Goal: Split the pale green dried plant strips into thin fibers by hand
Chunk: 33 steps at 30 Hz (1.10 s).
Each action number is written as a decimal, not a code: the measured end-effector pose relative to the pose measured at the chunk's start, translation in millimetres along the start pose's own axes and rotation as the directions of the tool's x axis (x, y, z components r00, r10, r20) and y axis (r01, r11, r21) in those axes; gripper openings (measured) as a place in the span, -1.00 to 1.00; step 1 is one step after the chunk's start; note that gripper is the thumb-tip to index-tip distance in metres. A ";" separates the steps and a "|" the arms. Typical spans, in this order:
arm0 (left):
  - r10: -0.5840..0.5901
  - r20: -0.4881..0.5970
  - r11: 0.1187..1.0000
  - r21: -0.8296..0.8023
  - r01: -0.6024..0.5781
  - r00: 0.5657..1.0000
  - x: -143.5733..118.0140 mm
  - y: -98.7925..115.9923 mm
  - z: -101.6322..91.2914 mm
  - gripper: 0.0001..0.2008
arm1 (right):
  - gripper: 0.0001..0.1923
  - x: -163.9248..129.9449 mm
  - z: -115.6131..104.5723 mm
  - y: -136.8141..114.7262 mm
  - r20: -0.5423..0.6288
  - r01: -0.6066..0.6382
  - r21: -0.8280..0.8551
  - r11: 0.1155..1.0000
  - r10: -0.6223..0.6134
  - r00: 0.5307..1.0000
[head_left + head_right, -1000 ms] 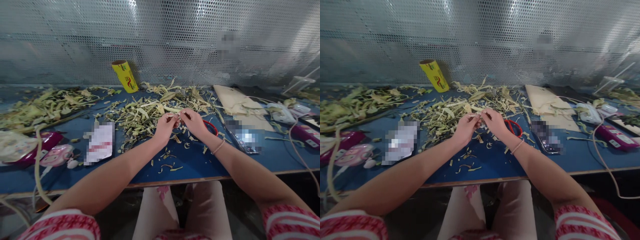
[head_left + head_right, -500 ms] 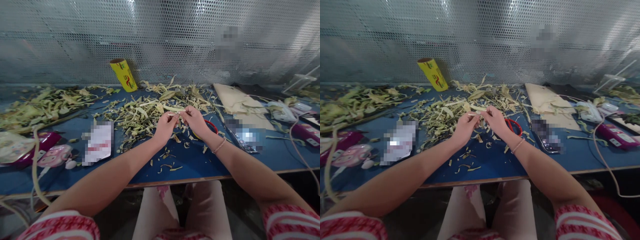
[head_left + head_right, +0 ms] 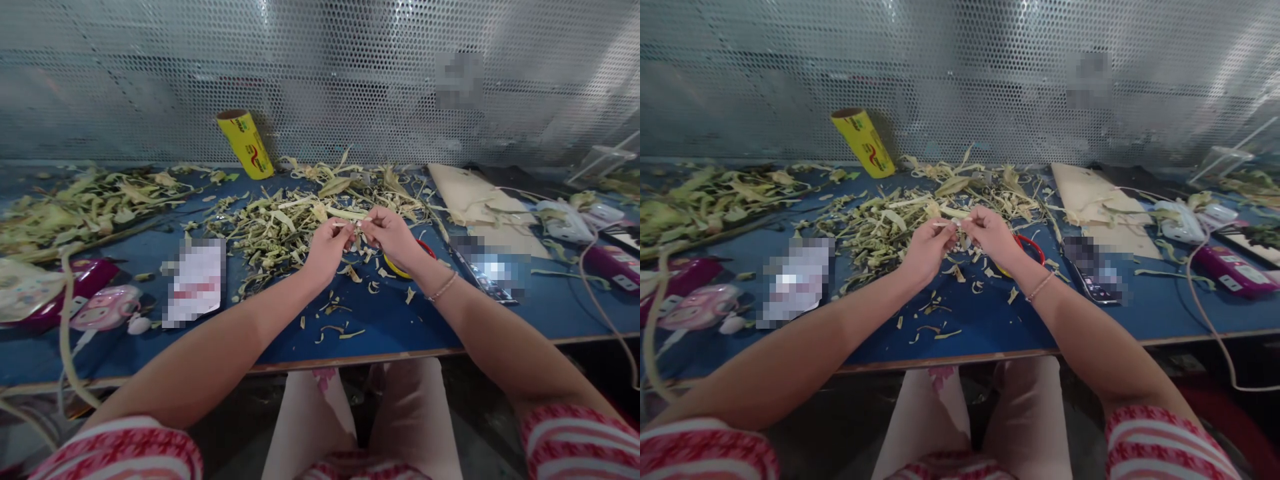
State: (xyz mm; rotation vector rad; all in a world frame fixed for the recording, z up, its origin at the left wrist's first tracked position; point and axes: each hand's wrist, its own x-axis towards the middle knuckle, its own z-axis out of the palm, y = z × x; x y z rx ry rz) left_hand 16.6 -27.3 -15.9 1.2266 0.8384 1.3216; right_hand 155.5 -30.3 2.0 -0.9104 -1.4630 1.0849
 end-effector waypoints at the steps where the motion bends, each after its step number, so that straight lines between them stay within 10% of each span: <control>1: 0.001 -0.001 1.000 0.001 -0.001 1.000 0.0 1.0 0.1 -0.83 | -0.57 0.2 -1.0 -0.2 0.017 -0.001 0.007 1.000 0.000 1.000; 13: 0.183 0.174 0.932 0.281 -0.227 0.968 -3.9 12.8 -6.0 -0.78 | -0.60 2.1 -6.0 8.3 -0.034 -0.031 0.086 0.996 0.034 0.999; 33: 0.031 0.073 0.999 0.039 -0.034 0.997 -3.2 2.8 -1.4 -0.86 | -0.59 4.0 -7.3 -3.5 -0.071 -0.216 0.139 0.967 0.227 0.971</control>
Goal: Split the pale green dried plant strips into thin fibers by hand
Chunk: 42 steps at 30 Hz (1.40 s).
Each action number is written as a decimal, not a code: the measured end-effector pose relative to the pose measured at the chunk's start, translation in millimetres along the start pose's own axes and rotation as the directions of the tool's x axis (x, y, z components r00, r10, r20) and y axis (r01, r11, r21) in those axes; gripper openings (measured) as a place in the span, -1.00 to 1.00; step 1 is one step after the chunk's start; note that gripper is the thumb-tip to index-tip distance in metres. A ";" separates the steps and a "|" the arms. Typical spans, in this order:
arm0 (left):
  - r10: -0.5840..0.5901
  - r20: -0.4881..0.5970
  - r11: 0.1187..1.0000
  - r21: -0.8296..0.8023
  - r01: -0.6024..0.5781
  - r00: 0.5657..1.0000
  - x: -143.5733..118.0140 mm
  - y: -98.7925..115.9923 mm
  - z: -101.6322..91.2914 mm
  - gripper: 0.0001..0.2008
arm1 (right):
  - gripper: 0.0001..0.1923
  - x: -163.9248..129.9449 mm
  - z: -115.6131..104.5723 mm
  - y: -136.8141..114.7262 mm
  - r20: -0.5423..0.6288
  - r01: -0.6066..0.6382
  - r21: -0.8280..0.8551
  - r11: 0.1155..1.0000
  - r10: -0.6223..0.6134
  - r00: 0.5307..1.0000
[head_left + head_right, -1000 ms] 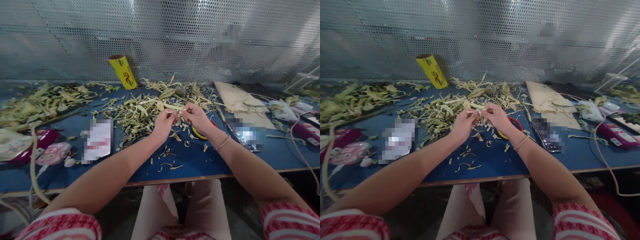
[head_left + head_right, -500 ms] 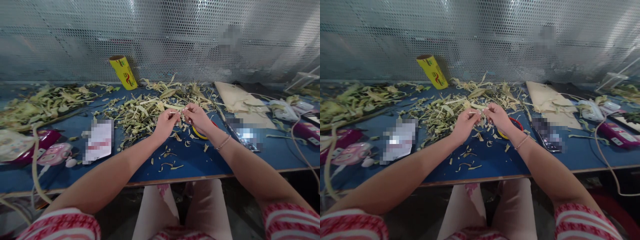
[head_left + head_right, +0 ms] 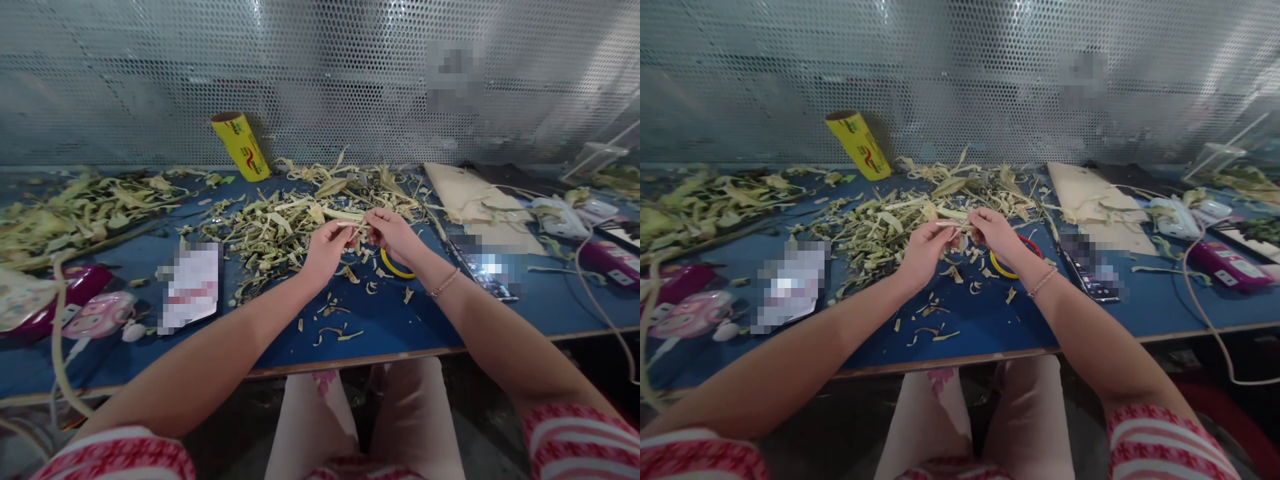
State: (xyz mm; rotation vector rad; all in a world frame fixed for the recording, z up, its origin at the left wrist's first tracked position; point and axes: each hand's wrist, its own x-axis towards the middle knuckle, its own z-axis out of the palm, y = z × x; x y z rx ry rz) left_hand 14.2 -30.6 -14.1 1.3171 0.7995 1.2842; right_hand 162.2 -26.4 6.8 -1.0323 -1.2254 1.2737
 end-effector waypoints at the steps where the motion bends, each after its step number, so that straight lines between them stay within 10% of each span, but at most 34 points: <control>1: 0.013 -0.003 1.000 0.019 -0.013 1.000 0.2 -0.4 -0.3 -0.85 | -0.59 0.5 -0.5 1.1 0.005 0.004 -0.010 1.000 -0.004 1.000; 32: 0.030 0.069 0.974 0.223 -0.044 0.997 -2.2 2.9 -1.2 -0.69 | -0.83 4.7 -2.7 8.0 0.015 0.106 -0.225 0.969 -0.105 0.994; 38: 0.039 -0.014 0.978 0.204 -0.035 0.999 2.6 -4.8 -4.2 -0.66 | -0.77 -3.9 -8.7 2.6 0.191 0.521 -0.624 0.582 -0.533 0.825; 42: 0.076 -0.043 0.983 0.171 -0.068 0.996 3.6 -8.5 -6.6 -0.65 | -0.83 -10.0 -8.7 -2.3 0.453 0.684 -0.676 0.275 -0.576 0.680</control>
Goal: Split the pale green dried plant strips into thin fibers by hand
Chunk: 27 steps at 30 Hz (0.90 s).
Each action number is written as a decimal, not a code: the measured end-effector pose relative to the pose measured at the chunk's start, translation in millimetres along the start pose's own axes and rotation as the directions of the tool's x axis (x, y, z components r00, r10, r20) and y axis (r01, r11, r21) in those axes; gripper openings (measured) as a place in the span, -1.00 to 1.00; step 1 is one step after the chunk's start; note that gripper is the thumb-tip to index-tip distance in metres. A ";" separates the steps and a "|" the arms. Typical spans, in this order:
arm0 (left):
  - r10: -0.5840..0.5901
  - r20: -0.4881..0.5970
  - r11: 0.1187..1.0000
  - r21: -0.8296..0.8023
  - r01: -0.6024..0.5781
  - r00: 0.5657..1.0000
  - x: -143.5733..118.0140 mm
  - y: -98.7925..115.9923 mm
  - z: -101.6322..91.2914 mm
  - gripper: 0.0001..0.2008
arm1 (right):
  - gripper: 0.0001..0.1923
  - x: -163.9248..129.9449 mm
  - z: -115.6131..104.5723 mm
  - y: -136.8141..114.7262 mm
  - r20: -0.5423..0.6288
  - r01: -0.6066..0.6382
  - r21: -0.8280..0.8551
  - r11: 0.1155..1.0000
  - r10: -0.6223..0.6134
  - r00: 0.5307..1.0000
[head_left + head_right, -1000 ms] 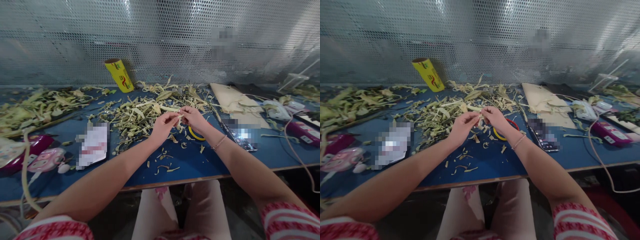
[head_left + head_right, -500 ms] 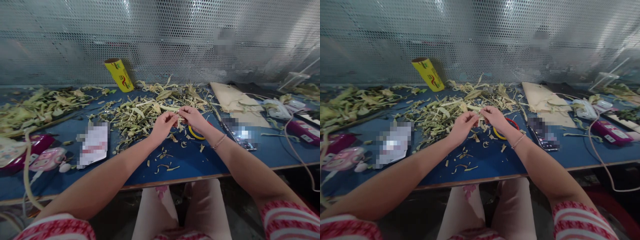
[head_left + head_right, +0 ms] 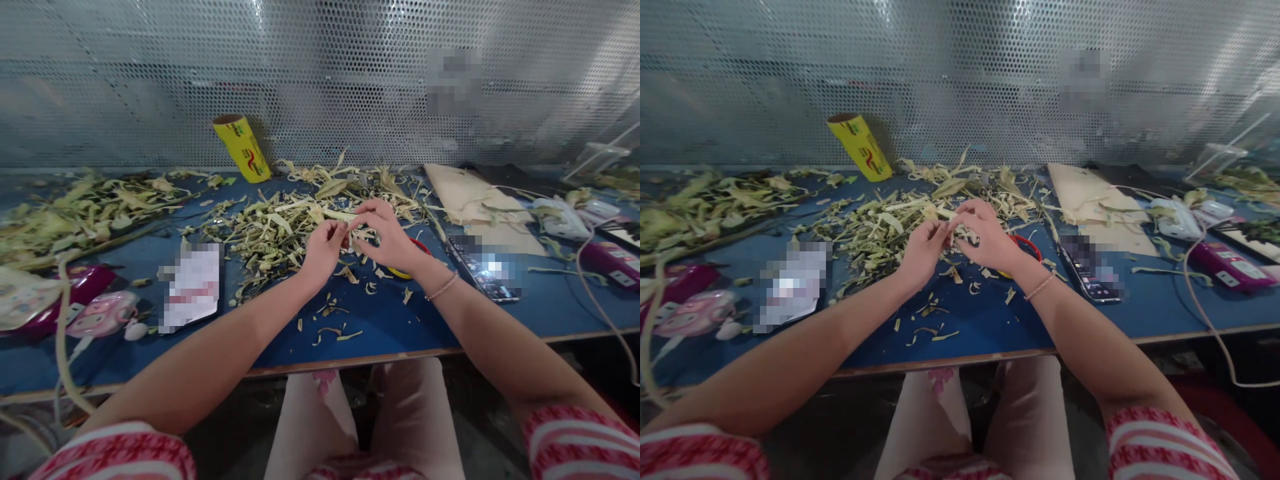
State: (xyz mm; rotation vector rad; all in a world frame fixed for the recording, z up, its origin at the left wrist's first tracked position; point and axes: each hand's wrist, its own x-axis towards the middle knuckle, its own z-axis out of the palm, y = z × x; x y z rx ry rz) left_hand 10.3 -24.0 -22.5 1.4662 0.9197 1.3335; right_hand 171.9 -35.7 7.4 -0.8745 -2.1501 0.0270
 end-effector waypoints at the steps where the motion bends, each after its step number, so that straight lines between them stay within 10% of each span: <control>1: -0.001 -0.007 1.000 0.000 0.001 1.000 -0.1 -0.3 -0.2 -0.65 | -0.87 0.4 -0.2 -0.8 0.028 0.021 -0.021 1.000 -0.020 0.999; 10: -0.033 0.012 0.999 -0.023 0.033 0.999 -0.6 3.0 1.8 -0.78 | -0.93 4.0 2.4 -1.7 -0.079 -0.146 0.137 0.980 0.158 0.984; 27: -0.003 0.071 0.989 0.146 -0.007 0.997 -9.3 22.6 3.8 -0.88 | -0.89 4.9 5.8 1.9 0.060 -0.418 0.505 0.755 0.452 0.890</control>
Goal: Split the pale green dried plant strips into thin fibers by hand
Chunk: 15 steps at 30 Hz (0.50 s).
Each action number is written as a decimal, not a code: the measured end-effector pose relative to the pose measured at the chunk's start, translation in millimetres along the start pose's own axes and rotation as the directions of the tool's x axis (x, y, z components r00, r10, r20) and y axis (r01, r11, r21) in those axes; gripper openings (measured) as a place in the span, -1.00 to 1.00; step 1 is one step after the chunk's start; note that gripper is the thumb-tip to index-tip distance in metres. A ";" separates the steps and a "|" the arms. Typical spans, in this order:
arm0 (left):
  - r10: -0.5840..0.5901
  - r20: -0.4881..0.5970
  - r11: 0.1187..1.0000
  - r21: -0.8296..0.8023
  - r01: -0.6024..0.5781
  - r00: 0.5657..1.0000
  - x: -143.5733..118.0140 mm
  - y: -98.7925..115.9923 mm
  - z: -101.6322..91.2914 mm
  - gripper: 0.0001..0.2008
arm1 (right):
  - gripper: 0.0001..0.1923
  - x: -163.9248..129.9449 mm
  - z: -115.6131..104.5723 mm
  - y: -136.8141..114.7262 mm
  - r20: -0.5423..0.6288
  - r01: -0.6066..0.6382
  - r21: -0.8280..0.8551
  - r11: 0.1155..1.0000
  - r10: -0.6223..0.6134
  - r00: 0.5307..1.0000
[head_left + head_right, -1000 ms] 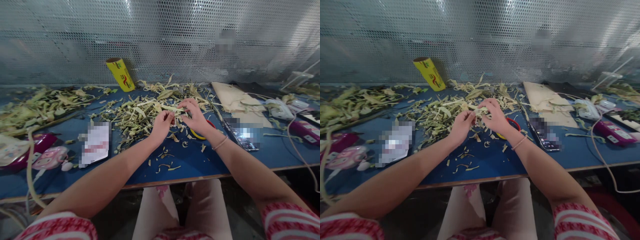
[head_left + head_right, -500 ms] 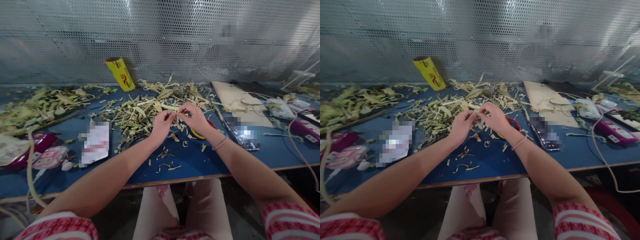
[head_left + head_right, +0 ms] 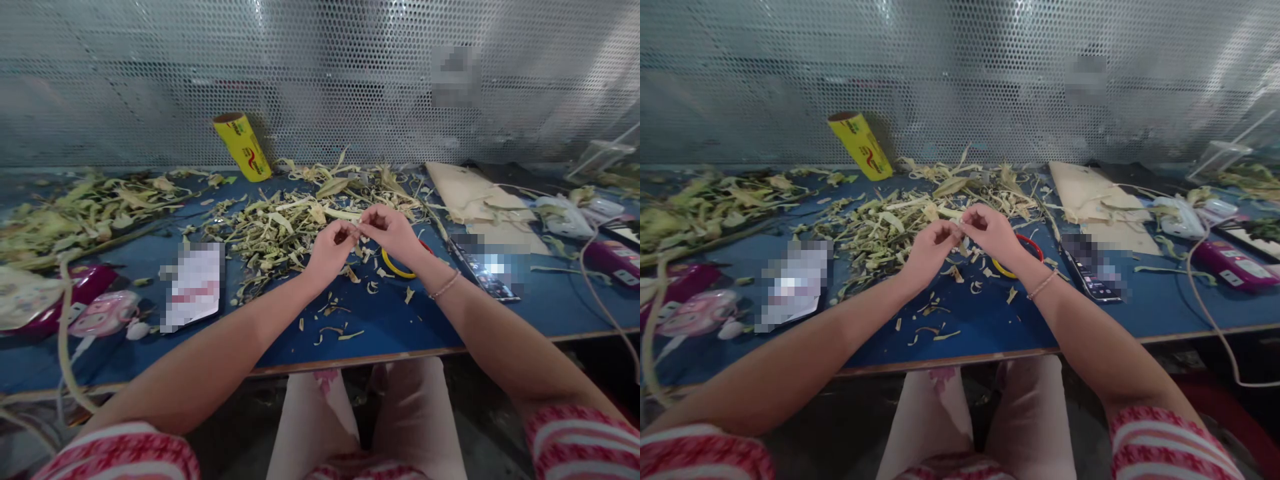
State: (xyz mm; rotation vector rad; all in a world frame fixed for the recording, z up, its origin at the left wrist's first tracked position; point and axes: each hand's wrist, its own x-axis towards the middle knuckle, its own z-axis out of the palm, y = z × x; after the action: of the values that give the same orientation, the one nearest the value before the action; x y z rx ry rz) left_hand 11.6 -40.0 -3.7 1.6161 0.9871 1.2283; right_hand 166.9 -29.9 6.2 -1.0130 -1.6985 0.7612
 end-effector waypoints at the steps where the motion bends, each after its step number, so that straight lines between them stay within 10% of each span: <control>1: -0.002 -0.005 1.000 0.003 0.002 1.000 0.4 -0.5 0.0 -0.88 | -0.89 0.5 -0.6 1.3 -0.001 -0.004 0.009 1.000 0.004 1.000; 15: -0.070 -0.052 0.968 -0.246 0.055 0.996 9.1 -28.0 1.5 -0.84 | -0.89 4.0 -3.8 2.5 0.094 -0.132 -0.165 0.977 0.149 0.984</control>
State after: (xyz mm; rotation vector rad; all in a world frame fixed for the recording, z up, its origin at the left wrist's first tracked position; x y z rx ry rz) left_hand 12.4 -22.8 -27.6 1.3535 0.8785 1.3073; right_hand 170.5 -25.0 7.0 -1.2324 -1.8155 0.7924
